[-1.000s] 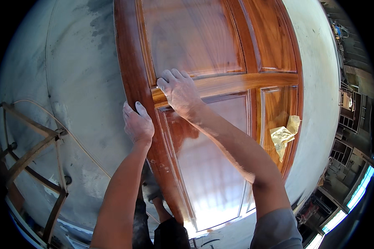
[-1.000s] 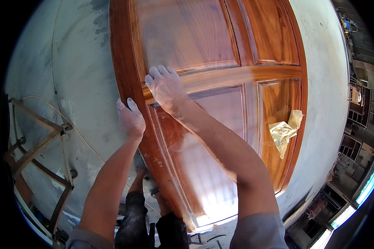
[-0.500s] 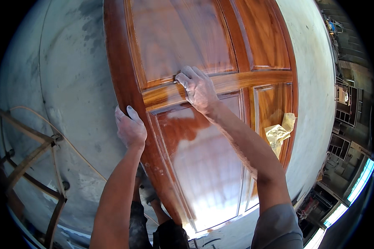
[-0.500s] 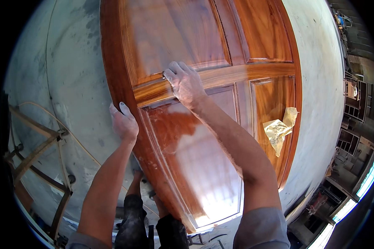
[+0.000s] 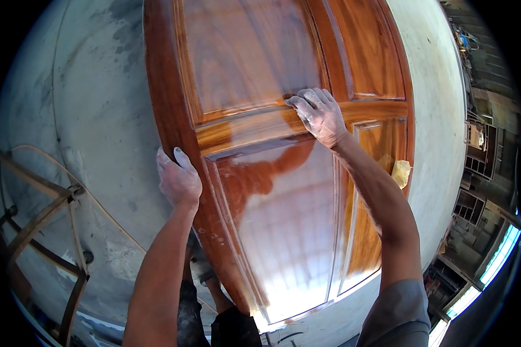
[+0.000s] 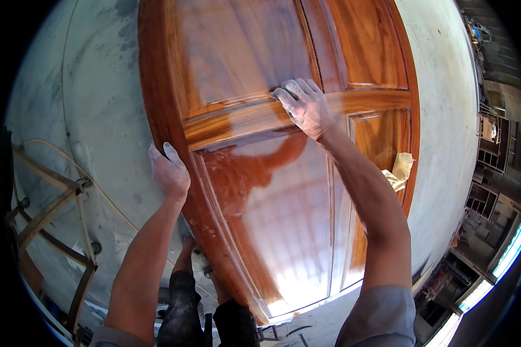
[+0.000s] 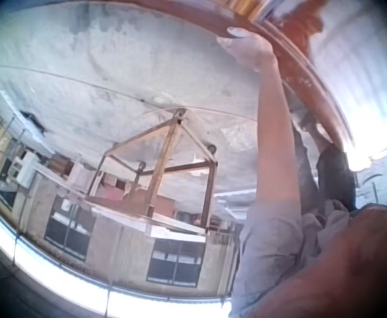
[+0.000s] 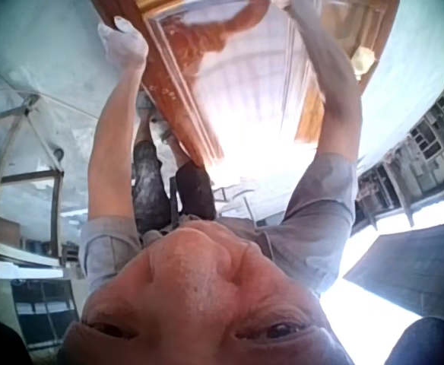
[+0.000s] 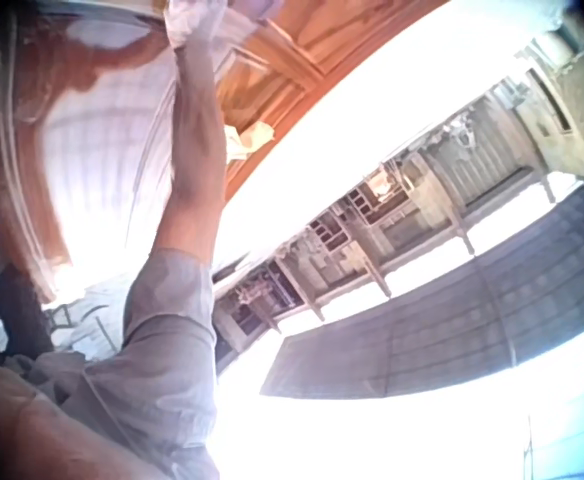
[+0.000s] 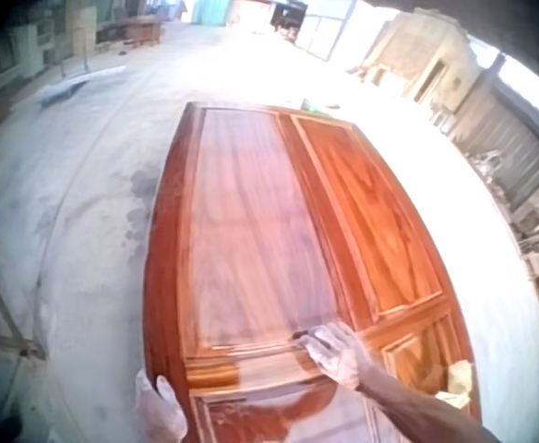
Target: The person wipes a large wooden door with a cloth, then uses a sanding block to smooth the surface. They continue to wipe and sand different sections of the door, focusing on the panels and edges.
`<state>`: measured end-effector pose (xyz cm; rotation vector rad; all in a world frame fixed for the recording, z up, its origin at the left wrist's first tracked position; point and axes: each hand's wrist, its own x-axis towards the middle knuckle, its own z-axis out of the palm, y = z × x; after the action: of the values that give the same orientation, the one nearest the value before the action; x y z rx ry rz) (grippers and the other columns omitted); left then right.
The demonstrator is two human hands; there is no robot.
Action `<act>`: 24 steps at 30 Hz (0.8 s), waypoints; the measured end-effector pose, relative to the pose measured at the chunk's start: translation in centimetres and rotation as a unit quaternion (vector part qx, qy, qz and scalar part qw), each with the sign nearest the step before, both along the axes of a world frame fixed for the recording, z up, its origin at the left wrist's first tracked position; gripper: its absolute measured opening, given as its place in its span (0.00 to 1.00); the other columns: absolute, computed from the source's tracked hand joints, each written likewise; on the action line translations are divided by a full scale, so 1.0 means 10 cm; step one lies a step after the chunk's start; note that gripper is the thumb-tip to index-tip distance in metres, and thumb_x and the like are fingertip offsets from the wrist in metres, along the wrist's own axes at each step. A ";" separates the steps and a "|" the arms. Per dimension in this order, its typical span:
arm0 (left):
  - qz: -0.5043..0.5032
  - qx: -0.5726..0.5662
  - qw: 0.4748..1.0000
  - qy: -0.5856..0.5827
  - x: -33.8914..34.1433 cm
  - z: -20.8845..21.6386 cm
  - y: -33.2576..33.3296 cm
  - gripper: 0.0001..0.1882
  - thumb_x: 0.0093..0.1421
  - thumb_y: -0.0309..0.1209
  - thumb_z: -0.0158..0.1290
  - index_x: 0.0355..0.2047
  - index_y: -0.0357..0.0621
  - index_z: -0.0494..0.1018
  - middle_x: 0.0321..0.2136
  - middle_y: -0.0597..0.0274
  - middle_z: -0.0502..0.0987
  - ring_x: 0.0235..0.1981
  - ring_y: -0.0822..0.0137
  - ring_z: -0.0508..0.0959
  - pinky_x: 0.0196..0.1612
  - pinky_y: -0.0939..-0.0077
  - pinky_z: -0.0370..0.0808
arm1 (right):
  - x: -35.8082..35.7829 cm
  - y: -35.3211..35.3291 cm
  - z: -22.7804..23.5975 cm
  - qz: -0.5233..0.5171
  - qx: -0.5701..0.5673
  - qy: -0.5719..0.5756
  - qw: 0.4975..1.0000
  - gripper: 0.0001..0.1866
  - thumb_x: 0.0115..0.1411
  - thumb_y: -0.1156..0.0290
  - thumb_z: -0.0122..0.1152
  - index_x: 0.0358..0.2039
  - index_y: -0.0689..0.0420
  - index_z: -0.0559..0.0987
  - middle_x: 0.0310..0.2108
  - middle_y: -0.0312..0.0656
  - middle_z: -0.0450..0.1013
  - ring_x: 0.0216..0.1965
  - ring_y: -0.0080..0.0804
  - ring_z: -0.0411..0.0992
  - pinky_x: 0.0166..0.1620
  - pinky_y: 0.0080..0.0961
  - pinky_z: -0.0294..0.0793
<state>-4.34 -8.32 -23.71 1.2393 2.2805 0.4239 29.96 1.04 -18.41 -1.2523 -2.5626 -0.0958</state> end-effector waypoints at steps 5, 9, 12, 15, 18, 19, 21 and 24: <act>0.009 0.001 1.000 0.013 0.00 -0.02 -0.01 0.28 0.77 0.44 0.44 0.66 0.34 0.64 0.60 0.39 0.75 0.60 0.39 0.76 0.61 0.48 0.75 | 0.01 0.11 0.01 0.031 0.015 -0.010 0.999 0.11 0.57 0.73 0.68 0.42 0.52 0.80 0.40 0.34 0.77 0.37 0.34 0.75 0.42 0.33 0.75; 0.005 0.004 1.000 0.003 0.03 -0.01 0.00 0.28 0.77 0.44 0.45 0.66 0.34 0.64 0.60 0.39 0.75 0.60 0.39 0.76 0.60 0.48 0.75 | -0.12 0.13 -0.10 0.042 0.011 0.012 0.999 0.11 0.56 0.73 0.69 0.41 0.52 0.79 0.38 0.36 0.75 0.38 0.35 0.75 0.44 0.34 0.76; 0.005 0.006 1.000 0.004 0.02 0.00 -0.01 0.28 0.77 0.43 0.45 0.66 0.34 0.64 0.61 0.40 0.75 0.60 0.39 0.76 0.60 0.48 0.76 | -0.39 0.18 -0.16 0.073 0.008 0.009 0.997 0.12 0.56 0.73 0.69 0.40 0.52 0.78 0.38 0.37 0.74 0.37 0.36 0.75 0.45 0.35 0.78; 0.005 0.008 1.000 0.017 -0.01 -0.02 -0.01 0.28 0.77 0.43 0.45 0.66 0.33 0.64 0.60 0.40 0.75 0.59 0.40 0.76 0.60 0.49 0.76 | -0.30 0.22 -0.14 0.071 -0.015 0.006 0.997 0.12 0.57 0.73 0.69 0.40 0.52 0.77 0.37 0.38 0.73 0.37 0.38 0.75 0.45 0.35 0.78; 0.005 0.012 1.000 0.020 0.00 -0.04 -0.01 0.27 0.77 0.43 0.45 0.66 0.33 0.64 0.60 0.40 0.75 0.59 0.40 0.77 0.60 0.49 0.76 | -0.27 0.22 -0.16 0.074 -0.024 0.021 0.997 0.13 0.57 0.72 0.70 0.40 0.52 0.76 0.36 0.39 0.73 0.37 0.38 0.75 0.45 0.35 0.78; 0.003 0.015 1.000 0.015 0.01 -0.04 -0.01 0.27 0.77 0.43 0.45 0.66 0.34 0.64 0.59 0.40 0.75 0.58 0.40 0.77 0.60 0.49 0.76 | -0.43 0.19 -0.18 0.062 -0.016 0.025 0.998 0.14 0.55 0.72 0.71 0.40 0.51 0.76 0.36 0.39 0.73 0.38 0.37 0.76 0.45 0.35 0.78; 0.005 0.006 1.000 -0.010 0.04 0.03 0.01 0.27 0.77 0.43 0.44 0.65 0.33 0.64 0.59 0.41 0.75 0.58 0.41 0.77 0.59 0.49 0.76 | -0.91 0.18 -0.29 0.089 -0.019 0.044 0.995 0.15 0.54 0.72 0.72 0.40 0.52 0.76 0.36 0.38 0.73 0.39 0.36 0.76 0.46 0.36 0.78; 0.010 -0.006 1.000 -0.004 0.02 0.04 0.02 0.27 0.77 0.44 0.44 0.65 0.33 0.64 0.60 0.41 0.75 0.58 0.41 0.77 0.59 0.49 0.76 | -1.13 0.25 -0.33 0.117 -0.014 0.031 0.993 0.16 0.53 0.71 0.73 0.40 0.52 0.77 0.37 0.38 0.73 0.41 0.36 0.77 0.47 0.35 0.78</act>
<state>-4.18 -8.13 -23.30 1.2074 2.2885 0.4213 18.71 3.52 -21.69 -0.9401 -2.6416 0.0284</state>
